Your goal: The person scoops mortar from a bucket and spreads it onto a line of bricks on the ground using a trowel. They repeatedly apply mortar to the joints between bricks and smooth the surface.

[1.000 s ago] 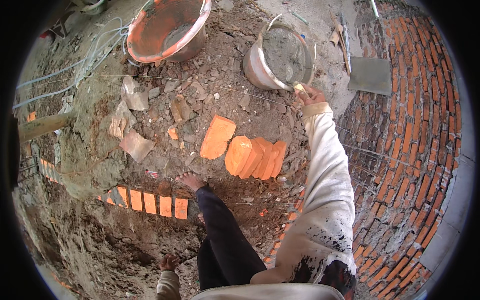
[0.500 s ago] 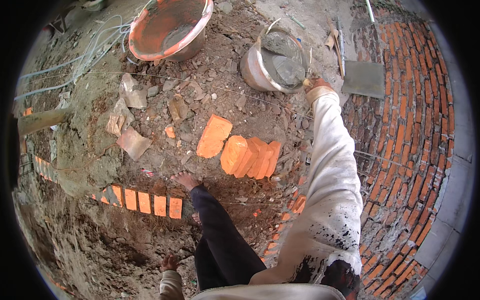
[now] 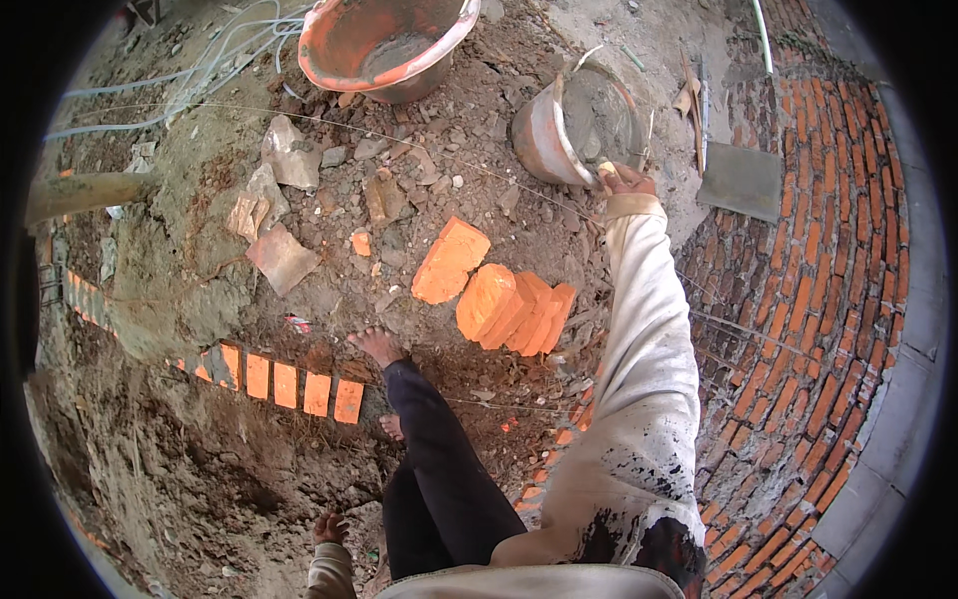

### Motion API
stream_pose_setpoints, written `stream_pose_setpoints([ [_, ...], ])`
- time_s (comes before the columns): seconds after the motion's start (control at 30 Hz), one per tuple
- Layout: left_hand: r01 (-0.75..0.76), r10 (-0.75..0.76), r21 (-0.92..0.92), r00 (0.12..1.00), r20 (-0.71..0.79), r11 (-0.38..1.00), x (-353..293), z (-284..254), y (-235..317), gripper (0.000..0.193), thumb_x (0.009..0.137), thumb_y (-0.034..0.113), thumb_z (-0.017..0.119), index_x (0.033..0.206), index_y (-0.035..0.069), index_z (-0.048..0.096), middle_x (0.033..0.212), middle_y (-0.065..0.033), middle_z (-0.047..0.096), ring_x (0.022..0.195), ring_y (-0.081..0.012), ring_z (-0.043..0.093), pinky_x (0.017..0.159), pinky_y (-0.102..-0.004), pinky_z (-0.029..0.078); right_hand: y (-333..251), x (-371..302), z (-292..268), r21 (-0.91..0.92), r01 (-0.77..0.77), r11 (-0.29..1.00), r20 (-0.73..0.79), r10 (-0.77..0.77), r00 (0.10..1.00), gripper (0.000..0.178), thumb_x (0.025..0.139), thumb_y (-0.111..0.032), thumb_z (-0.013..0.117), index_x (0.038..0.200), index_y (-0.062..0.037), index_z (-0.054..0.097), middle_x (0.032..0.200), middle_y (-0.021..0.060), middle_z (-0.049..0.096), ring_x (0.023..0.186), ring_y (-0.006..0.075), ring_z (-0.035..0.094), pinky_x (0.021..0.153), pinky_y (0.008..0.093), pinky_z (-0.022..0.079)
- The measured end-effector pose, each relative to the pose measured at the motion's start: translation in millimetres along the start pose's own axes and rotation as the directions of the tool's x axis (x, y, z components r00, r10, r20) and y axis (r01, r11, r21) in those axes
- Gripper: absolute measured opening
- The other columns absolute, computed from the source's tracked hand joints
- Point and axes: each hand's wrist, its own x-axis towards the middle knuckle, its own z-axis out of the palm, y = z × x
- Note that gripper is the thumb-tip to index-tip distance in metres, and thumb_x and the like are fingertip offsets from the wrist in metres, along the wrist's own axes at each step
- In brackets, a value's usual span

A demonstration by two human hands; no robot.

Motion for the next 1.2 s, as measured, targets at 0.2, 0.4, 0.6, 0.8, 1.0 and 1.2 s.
stream_pose_setpoints([
  [0.2, -0.039, 0.042, -0.046, 0.997, 0.071, 0.998, 21.5, 1.3, -5.1, 0.009, 0.083, 0.014, 0.055, 0.091, 0.011, 0.058, 0.081, -0.0057, 0.062, 0.062, -0.0175, 0.058, 0.047, -0.0295, 0.043, 11.5, -7.3, -38.4, 0.099, 0.268, 0.958, -0.141, -0.253, 0.957, 0.035, 0.078, -0.008, 0.070, 0.110, 0.0035, 0.061, 0.091, 0.0094, 0.066, 0.068, 0.0101, 0.059, 0.058, 0.0210, 0.046],
  [0.4, -0.007, 0.026, -0.192, 0.995, 0.101, 0.981, -0.5, 14.6, -39.7, 0.012, 0.076, 0.011, 0.061, 0.087, 0.014, 0.057, 0.075, -0.0041, 0.059, 0.055, -0.0167, 0.053, 0.047, -0.0309, 0.044, -42.2, -60.6, -61.7, 0.077, 0.208, 0.975, -0.170, -0.192, 0.966, 0.037, 0.078, -0.010, 0.071, 0.112, 0.0000, 0.060, 0.083, 0.0084, 0.064, 0.063, 0.0080, 0.055, 0.054, 0.0200, 0.044],
  [0.6, 0.091, -0.035, -0.388, 0.988, 0.151, 0.917, -17.9, 10.8, -104.2, 0.018, 0.076, 0.014, 0.064, 0.093, 0.013, 0.057, 0.078, -0.0047, 0.061, 0.059, -0.0183, 0.056, 0.048, -0.0326, 0.044, -104.6, -174.1, -31.8, 0.017, 0.308, 0.951, -0.060, -0.306, 0.950, 0.042, 0.081, -0.018, 0.068, 0.118, -0.0022, 0.057, 0.080, 0.0066, 0.063, 0.061, 0.0088, 0.055, 0.048, 0.0210, 0.042],
  [0.8, 0.074, -0.026, -0.507, 0.994, 0.102, 0.859, -28.9, 22.9, -182.4, 0.015, 0.078, 0.015, 0.062, 0.091, 0.011, 0.057, 0.078, -0.0041, 0.060, 0.056, -0.0161, 0.056, 0.043, -0.0281, 0.042, -121.4, -319.3, 66.9, 0.144, 0.328, 0.933, 0.374, -0.359, 0.855, 0.039, 0.085, -0.015, 0.061, 0.120, -0.0002, 0.055, 0.085, 0.0071, 0.063, 0.063, 0.0105, 0.056, 0.052, 0.0217, 0.045],
  [1.0, 0.088, -0.085, -0.775, 0.995, 0.044, 0.626, -64.8, 57.1, -241.5, 0.021, 0.081, 0.016, 0.062, 0.100, 0.007, 0.058, 0.077, -0.0011, 0.059, 0.058, -0.0124, 0.056, 0.048, -0.0243, 0.043, -75.4, -419.8, 204.9, 0.172, 0.263, 0.949, 0.703, -0.306, 0.642, 0.041, 0.082, -0.009, 0.063, 0.118, 0.0067, 0.053, 0.104, 0.0141, 0.062, 0.092, 0.0153, 0.057, 0.079, 0.0256, 0.046],
  [1.2, 0.235, -0.293, -0.729, 0.955, 0.049, 0.643, -98.6, 86.2, -255.5, 0.017, 0.084, 0.015, 0.060, 0.100, 0.009, 0.059, 0.084, -0.0033, 0.062, 0.063, -0.0127, 0.058, 0.049, -0.0237, 0.042, -32.9, -501.7, 292.6, 0.193, 0.408, 0.892, 0.852, -0.359, 0.381, 0.042, 0.080, -0.012, 0.065, 0.117, 0.0045, 0.055, 0.105, 0.0155, 0.062, 0.095, 0.0167, 0.057, 0.084, 0.0283, 0.044],
])
